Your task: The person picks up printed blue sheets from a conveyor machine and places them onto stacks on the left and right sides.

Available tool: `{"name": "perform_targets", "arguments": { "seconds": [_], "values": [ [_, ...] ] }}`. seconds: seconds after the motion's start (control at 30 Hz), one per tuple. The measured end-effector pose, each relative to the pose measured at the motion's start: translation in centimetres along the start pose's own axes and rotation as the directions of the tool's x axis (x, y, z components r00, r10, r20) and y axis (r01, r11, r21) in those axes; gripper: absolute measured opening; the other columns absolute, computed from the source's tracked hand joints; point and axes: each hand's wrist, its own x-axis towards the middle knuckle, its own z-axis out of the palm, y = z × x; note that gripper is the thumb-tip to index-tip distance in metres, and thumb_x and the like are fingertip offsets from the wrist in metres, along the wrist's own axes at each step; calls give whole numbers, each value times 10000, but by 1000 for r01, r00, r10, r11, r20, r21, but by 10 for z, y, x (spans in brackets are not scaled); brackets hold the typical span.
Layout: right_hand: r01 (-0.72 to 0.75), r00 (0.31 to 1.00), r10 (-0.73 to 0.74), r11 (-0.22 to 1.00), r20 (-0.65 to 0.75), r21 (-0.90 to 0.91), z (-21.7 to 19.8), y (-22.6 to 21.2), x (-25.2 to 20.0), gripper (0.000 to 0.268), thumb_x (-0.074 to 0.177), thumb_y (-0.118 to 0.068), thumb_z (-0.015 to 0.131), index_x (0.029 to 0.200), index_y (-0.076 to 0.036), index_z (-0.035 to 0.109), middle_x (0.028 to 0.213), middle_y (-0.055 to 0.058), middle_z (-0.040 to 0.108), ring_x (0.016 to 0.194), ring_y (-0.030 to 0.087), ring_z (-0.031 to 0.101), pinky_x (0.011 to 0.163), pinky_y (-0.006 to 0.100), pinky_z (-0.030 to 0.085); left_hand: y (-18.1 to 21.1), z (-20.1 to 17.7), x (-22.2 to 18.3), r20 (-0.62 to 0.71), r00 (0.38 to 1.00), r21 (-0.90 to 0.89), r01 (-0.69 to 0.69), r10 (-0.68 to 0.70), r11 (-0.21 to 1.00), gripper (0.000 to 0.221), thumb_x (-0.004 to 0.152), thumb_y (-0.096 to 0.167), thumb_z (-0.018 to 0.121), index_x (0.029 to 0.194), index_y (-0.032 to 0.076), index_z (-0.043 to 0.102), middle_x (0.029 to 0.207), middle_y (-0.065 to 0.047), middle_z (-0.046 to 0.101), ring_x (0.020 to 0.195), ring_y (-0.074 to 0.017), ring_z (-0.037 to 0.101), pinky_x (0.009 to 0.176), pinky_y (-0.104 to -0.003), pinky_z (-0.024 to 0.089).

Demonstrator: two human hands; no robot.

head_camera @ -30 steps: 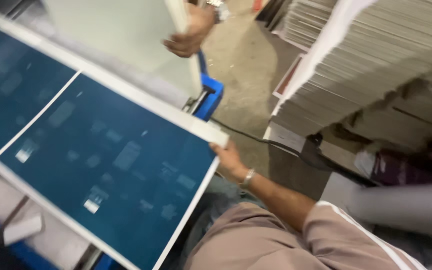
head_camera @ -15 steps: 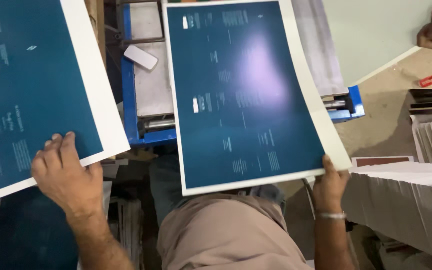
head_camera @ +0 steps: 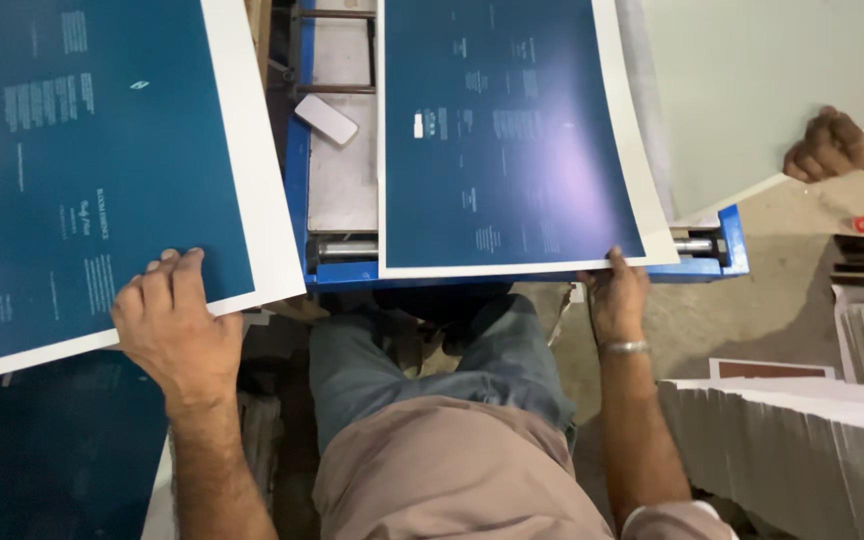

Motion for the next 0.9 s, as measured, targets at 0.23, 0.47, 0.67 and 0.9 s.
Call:
{"name": "perform_targets", "arguments": {
  "seconds": [0.23,0.47,0.67,0.9],
  "values": [
    [-204,974,212,974,83,-94,-9,22,-56,252,1056,-194,529,1241,-34,586,1080,144,704,899,237,714,757,368,606,0,-1,1,10,1000,-13,4,-4,1000,316,951,178,826,1223,87,694,1217,-54,659,1165,-240,574,1040,-418,464],
    [284,959,-244,808,145,-517,10,11,-58,338,1076,-205,628,1324,23,611,1192,193,682,1033,295,684,879,342,580,-3,-2,-2,40,999,13,-13,12,1000,333,940,141,798,1251,81,695,1228,-58,651,1182,-238,568,1064,-411,467],
    [645,632,-463,-129,621,-753,93,-10,77,666,1030,-374,677,1506,48,477,1537,337,439,1421,493,396,1155,590,335,2,-8,5,58,998,-41,5,-3,999,407,918,251,838,1247,56,698,1251,-99,674,1178,-274,589,1059,-431,472],
    [561,814,-32,-218,580,-799,156,18,176,779,955,-571,587,1537,-77,433,1609,235,334,1488,480,219,1202,658,148,5,-18,11,115,993,-21,41,-39,999,379,943,255,779,1267,77,697,1268,-91,683,1210,-285,609,1094,-433,479]
  ]
}}
